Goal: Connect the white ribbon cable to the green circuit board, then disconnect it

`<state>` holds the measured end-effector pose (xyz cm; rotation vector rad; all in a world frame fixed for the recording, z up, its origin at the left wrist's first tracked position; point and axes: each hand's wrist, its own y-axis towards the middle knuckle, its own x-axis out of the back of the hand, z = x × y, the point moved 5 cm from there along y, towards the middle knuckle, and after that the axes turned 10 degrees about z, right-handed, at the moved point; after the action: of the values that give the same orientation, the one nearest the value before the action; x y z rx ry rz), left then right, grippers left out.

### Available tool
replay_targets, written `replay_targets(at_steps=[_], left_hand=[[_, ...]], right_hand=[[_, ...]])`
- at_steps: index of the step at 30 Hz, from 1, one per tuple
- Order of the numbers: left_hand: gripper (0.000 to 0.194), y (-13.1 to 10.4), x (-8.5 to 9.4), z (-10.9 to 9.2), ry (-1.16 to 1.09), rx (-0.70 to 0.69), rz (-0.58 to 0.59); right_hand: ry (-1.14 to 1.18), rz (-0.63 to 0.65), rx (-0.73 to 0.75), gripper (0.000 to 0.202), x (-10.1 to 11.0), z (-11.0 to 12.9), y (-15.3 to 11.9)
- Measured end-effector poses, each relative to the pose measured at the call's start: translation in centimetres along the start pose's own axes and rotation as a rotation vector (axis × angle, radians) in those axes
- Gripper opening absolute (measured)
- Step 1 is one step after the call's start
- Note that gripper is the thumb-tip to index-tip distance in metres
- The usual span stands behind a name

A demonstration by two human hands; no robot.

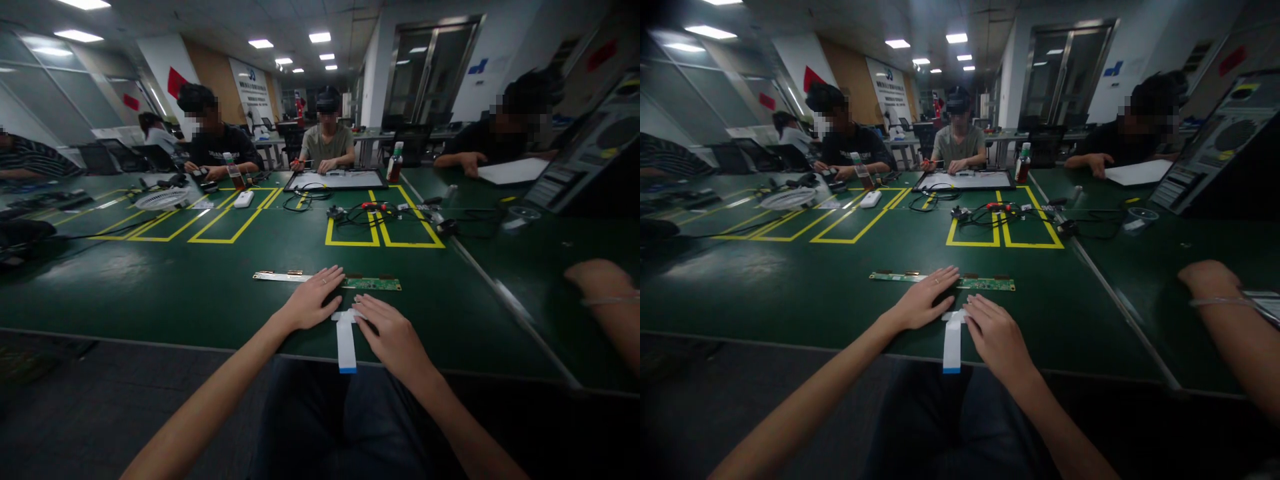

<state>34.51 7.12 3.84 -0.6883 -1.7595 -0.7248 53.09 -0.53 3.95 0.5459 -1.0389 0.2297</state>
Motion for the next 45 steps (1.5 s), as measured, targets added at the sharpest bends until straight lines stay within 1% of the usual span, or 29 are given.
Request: replay_targets(at_steps=[2,4,10,15,20,24,27,30,32,35,38,45], left_hand=[[0.049,-0.2,0.2,0.0,0.021,0.042,-0.058],[0.044,-0.2,0.1,-0.1,0.036,0.067,-0.075],[0.044,-0.2,-0.2,-0.6,0.042,0.051,-0.017],[0.043,-0.5,-0.1,-1.1,0.016,0.013,-0.01],[0.04,-0.5,0.0,-1.3,0.032,0.004,-0.01],[0.039,-0.3,0.2,-1.3,0.016,-0.013,-0.031],[0.039,-0.4,0.2,-1.3,-0.001,-0.031,-0.053],[0.037,-0.5,0.4,-1.2,0.033,-0.01,-0.095],[0.036,-0.6,0.5,-1.3,0.044,-0.009,-0.108],[0.039,-0.6,0.3,-1.5,0.012,-0.034,-0.062],[0.041,-0.5,-0.1,-1.5,-0.029,-0.026,-0.008],[0.041,-0.5,-0.3,-1.3,-0.03,-0.015,-0.007]], right_hand=[[-0.046,-0.046,-0.036,0.034,0.0,0.0,-0.3],[-0.073,-0.053,-0.05,0.034,-0.2,0.1,-0.5],[-0.066,-0.011,-0.02,0.035,-0.2,0.5,-0.3],[-0.033,-0.002,0.007,0.038,-0.1,1.1,-0.1],[0.01,-0.001,0.02,0.038,-0.1,1.3,0.0],[0.036,0.003,0.022,0.036,-0.1,1.5,0.1],[0.025,-0.016,0.004,0.035,0.0,1.5,0.1],[-0.021,-0.045,-0.007,0.034,-0.1,1.3,-0.1],[-0.034,-0.041,-0.002,0.035,-0.2,1.2,-0.2],[-0.023,-0.016,0.009,0.037,-0.5,1.2,-0.2],[-0.027,0.002,0.019,0.037,-0.4,1.4,-0.1],[-0.053,0.035,0.011,0.039,-0.6,1.6,0.1]])
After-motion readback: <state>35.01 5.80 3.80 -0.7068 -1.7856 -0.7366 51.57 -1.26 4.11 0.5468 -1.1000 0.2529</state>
